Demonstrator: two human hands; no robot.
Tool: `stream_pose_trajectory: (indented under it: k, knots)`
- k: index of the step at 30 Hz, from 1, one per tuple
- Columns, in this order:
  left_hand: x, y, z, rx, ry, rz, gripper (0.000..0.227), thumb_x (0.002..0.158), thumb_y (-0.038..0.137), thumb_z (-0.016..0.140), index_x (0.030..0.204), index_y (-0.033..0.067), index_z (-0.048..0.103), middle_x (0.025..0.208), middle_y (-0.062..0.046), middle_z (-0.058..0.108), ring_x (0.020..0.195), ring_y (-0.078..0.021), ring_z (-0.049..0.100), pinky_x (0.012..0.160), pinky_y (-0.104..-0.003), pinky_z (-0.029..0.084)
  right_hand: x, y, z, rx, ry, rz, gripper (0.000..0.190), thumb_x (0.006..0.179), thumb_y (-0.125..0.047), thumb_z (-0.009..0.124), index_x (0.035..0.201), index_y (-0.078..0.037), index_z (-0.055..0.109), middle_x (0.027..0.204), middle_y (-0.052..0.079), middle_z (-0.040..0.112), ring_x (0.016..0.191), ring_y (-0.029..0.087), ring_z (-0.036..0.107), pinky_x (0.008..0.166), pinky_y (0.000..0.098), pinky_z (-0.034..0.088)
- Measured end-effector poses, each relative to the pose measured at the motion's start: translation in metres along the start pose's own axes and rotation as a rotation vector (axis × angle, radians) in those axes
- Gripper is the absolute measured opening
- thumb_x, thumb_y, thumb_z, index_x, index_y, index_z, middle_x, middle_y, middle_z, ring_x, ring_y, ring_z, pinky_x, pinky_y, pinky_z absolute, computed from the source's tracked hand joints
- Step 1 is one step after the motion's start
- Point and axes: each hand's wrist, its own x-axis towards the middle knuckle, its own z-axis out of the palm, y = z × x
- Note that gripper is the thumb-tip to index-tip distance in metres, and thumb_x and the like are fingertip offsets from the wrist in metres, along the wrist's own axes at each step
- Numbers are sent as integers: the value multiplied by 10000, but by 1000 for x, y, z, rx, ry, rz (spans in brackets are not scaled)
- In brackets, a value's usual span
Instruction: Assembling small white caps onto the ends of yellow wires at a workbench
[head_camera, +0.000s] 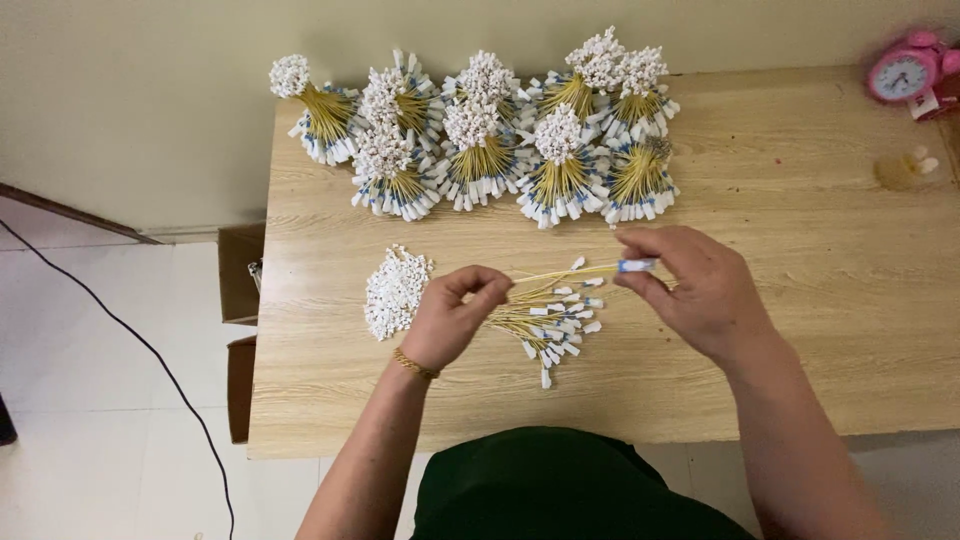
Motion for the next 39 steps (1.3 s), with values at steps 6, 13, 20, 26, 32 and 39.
stream_pose_trajectory:
  k: [6, 13, 20, 26, 32, 39]
  knots:
    - [-7, -6, 5, -45, 18, -19, 141, 899, 197, 698, 936, 68, 738, 777, -55, 724, 790, -121, 633, 803, -312, 524, 6, -5, 13, 48, -195, 42, 286, 802, -132, 736, 1073, -66, 671, 1049, 168, 668, 1042, 355, 637, 923, 465, 487]
    - [-4, -41, 39, -57, 52, -35, 142, 913, 202, 695, 963, 73, 724, 784, -64, 705, 797, -129, 625, 786, -323, 522, -7, 15, 90, 585, -305, 371, 159, 877, -107, 679, 1022, -62, 727, 782, 133, 700, 743, 221, 677, 721, 379, 536]
    - [-20, -69, 49, 45, 163, -154, 110, 901, 251, 709, 905, 144, 732, 740, -23, 698, 763, -131, 656, 760, -300, 523, -28, 27, 122, 707, -373, 615, 122, 867, -103, 688, 943, -19, 734, 646, 100, 679, 637, 145, 576, 614, 291, 505]
    - [-5, -96, 33, 197, 133, -210, 149, 895, 288, 703, 931, 146, 731, 804, -79, 718, 843, -245, 690, 796, -368, 528, -40, 57, 160, 712, -272, 735, 130, 886, -123, 678, 956, -16, 699, 609, 91, 607, 593, 160, 538, 567, 295, 462]
    - [31, -197, -27, 1147, 344, -43, 138, 814, 311, 669, 943, 323, 718, 872, 33, 668, 811, -215, 682, 790, -393, 530, -30, 57, 155, 774, -103, 808, 105, 899, -129, 652, 920, -29, 675, 539, 75, 553, 511, 125, 520, 499, 226, 425]
    - [41, -223, -54, 1382, 412, 74, 104, 786, 425, 672, 836, 354, 728, 872, 105, 637, 927, -136, 579, 877, -345, 402, -28, 53, 156, 754, -95, 778, 97, 859, -105, 698, 900, -18, 699, 536, 79, 561, 509, 126, 538, 490, 227, 425]
